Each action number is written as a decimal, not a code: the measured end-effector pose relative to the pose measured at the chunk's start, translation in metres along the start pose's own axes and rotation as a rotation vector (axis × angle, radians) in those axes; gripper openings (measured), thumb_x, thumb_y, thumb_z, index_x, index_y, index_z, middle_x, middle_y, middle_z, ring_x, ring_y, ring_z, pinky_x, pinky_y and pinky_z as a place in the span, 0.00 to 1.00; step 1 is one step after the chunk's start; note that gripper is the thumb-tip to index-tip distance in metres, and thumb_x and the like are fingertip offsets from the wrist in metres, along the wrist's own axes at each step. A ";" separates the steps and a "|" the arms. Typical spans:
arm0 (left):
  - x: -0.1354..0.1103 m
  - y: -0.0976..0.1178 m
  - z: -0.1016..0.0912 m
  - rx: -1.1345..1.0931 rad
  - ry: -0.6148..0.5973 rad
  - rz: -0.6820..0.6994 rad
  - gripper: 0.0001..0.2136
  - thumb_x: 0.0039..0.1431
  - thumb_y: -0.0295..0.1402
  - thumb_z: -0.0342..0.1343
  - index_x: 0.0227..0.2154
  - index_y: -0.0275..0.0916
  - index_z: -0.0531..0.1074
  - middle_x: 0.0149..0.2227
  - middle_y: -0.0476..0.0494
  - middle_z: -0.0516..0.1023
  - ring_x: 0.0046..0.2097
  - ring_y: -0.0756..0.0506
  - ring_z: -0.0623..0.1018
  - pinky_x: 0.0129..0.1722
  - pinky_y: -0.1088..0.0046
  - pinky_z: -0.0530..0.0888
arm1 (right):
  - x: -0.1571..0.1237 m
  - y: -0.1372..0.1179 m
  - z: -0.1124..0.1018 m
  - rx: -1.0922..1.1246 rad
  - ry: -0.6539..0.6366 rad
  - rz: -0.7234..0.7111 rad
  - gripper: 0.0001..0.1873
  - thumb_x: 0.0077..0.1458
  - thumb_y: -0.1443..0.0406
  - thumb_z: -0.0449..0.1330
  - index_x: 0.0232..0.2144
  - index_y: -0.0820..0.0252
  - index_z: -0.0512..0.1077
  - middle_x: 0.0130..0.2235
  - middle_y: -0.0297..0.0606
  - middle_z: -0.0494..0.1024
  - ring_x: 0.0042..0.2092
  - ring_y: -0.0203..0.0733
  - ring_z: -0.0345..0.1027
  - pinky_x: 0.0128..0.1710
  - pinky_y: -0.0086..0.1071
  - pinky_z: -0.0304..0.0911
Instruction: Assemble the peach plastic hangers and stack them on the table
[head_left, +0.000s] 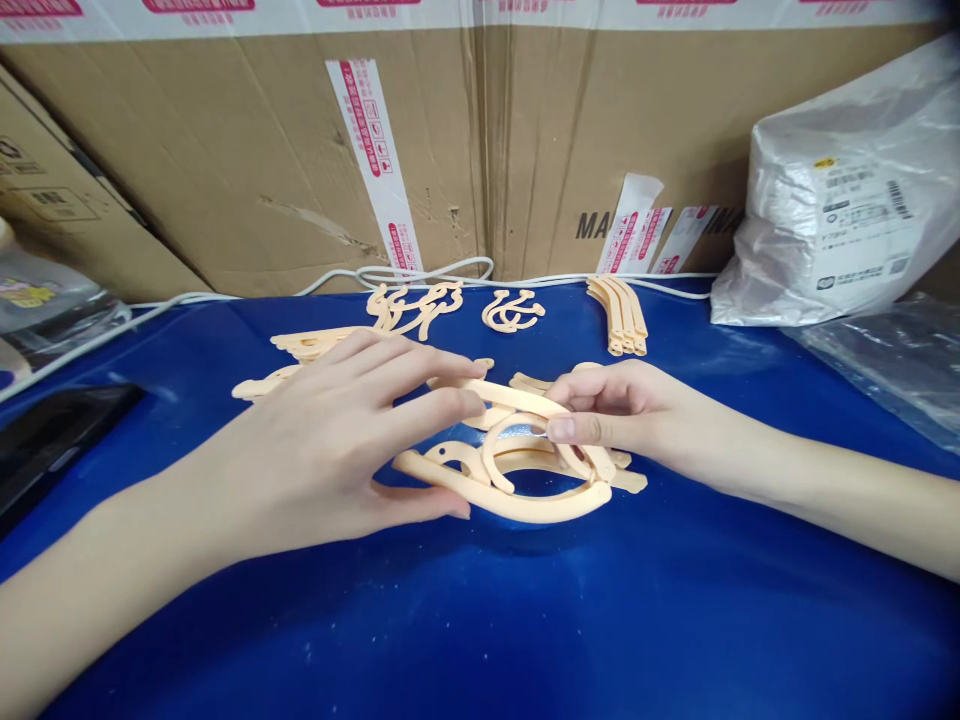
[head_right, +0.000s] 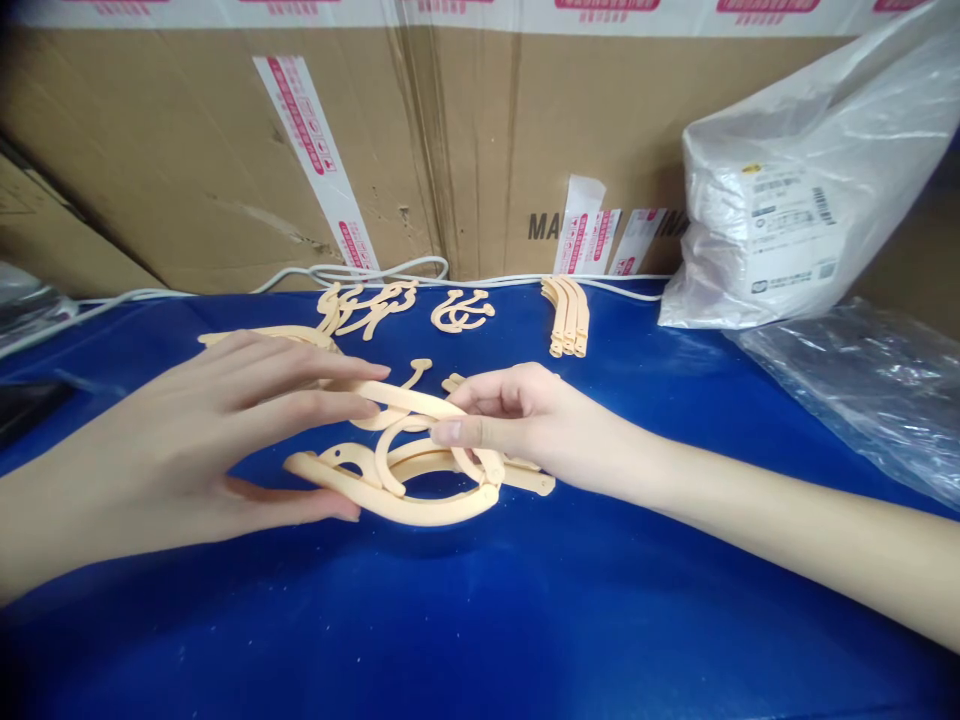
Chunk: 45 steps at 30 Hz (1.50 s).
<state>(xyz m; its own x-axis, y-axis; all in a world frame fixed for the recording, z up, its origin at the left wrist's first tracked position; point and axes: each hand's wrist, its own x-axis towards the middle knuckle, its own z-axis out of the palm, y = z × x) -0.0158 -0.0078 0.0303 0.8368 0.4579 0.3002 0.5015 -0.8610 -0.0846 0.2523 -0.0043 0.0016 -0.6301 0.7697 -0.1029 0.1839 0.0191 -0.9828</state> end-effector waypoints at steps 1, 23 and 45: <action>0.000 0.000 0.000 -0.004 -0.001 0.002 0.19 0.59 0.48 0.57 0.49 0.45 0.68 0.54 0.45 0.72 0.52 0.38 0.72 0.54 0.59 0.65 | 0.000 0.000 0.000 0.014 -0.012 0.002 0.09 0.56 0.60 0.63 0.33 0.61 0.75 0.27 0.30 0.75 0.28 0.30 0.65 0.26 0.24 0.59; 0.001 0.006 0.003 0.120 0.012 0.093 0.20 0.59 0.42 0.57 0.50 0.38 0.66 0.49 0.40 0.76 0.46 0.37 0.76 0.46 0.57 0.69 | 0.001 -0.006 0.004 0.162 -0.030 0.081 0.16 0.49 0.67 0.68 0.40 0.60 0.69 0.29 0.31 0.80 0.29 0.32 0.72 0.27 0.24 0.63; 0.004 0.013 0.003 0.075 0.004 0.106 0.20 0.59 0.36 0.56 0.53 0.36 0.65 0.50 0.37 0.75 0.49 0.37 0.74 0.49 0.58 0.69 | -0.002 -0.007 0.005 0.014 -0.030 0.016 0.17 0.53 0.61 0.66 0.42 0.59 0.68 0.30 0.30 0.75 0.29 0.32 0.66 0.26 0.25 0.58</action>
<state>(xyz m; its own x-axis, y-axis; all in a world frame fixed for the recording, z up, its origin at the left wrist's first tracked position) -0.0048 -0.0167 0.0277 0.8851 0.3645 0.2893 0.4257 -0.8854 -0.1869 0.2485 -0.0092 0.0080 -0.6492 0.7505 -0.1233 0.1837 -0.0026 -0.9830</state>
